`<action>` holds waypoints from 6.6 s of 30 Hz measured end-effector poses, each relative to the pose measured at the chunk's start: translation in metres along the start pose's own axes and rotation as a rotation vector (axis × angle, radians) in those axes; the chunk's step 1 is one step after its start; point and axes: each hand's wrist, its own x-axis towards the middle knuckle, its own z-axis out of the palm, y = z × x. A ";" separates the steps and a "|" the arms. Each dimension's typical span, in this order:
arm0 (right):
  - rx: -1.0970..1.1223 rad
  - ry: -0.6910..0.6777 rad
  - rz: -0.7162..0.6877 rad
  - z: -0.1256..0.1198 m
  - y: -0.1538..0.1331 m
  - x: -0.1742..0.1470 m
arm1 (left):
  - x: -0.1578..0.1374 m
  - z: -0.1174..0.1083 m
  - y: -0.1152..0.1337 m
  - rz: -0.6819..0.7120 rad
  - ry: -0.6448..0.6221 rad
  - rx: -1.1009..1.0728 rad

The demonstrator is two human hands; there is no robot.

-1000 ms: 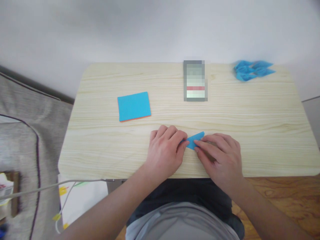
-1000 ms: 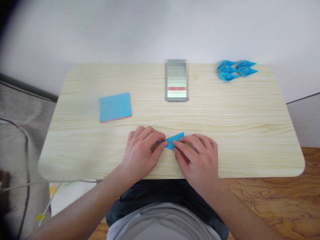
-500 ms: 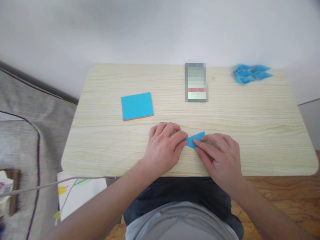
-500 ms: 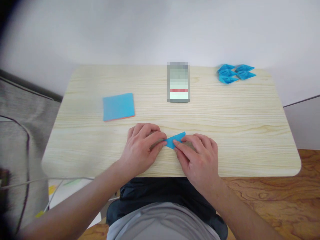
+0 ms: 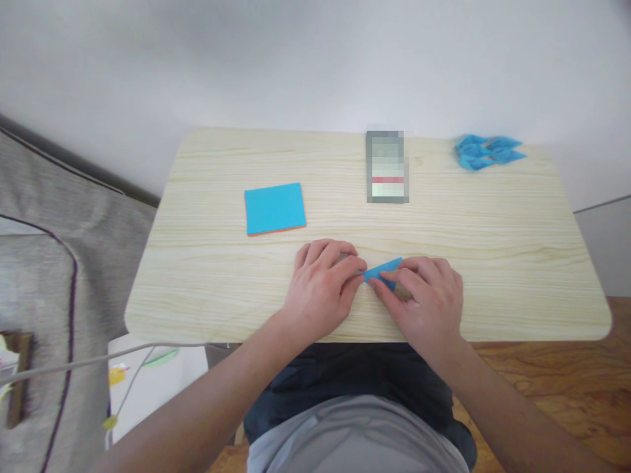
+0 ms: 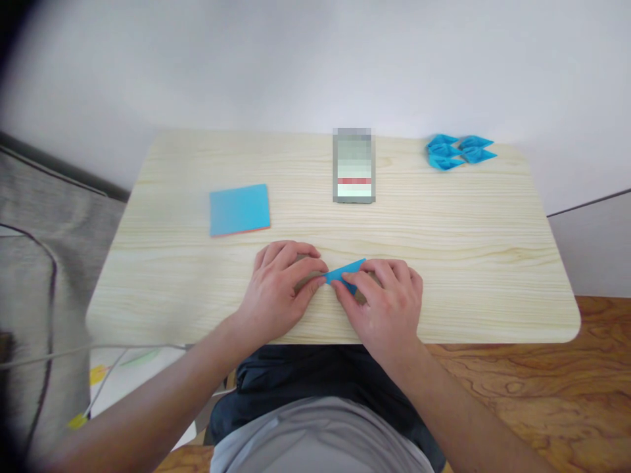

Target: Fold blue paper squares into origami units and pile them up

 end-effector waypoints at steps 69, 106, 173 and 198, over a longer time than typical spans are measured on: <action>-0.011 -0.113 0.071 -0.008 0.002 -0.003 | 0.022 -0.011 0.059 -0.191 -0.257 0.251; 1.109 -0.026 0.098 -0.103 -0.003 0.213 | 0.158 -0.145 0.042 0.276 0.207 -0.696; 1.200 0.037 0.116 -0.114 -0.025 0.194 | 0.153 -0.135 0.058 0.201 0.383 -1.032; 0.994 0.113 0.012 -0.117 -0.027 0.190 | 0.156 -0.139 0.056 0.160 0.333 -1.103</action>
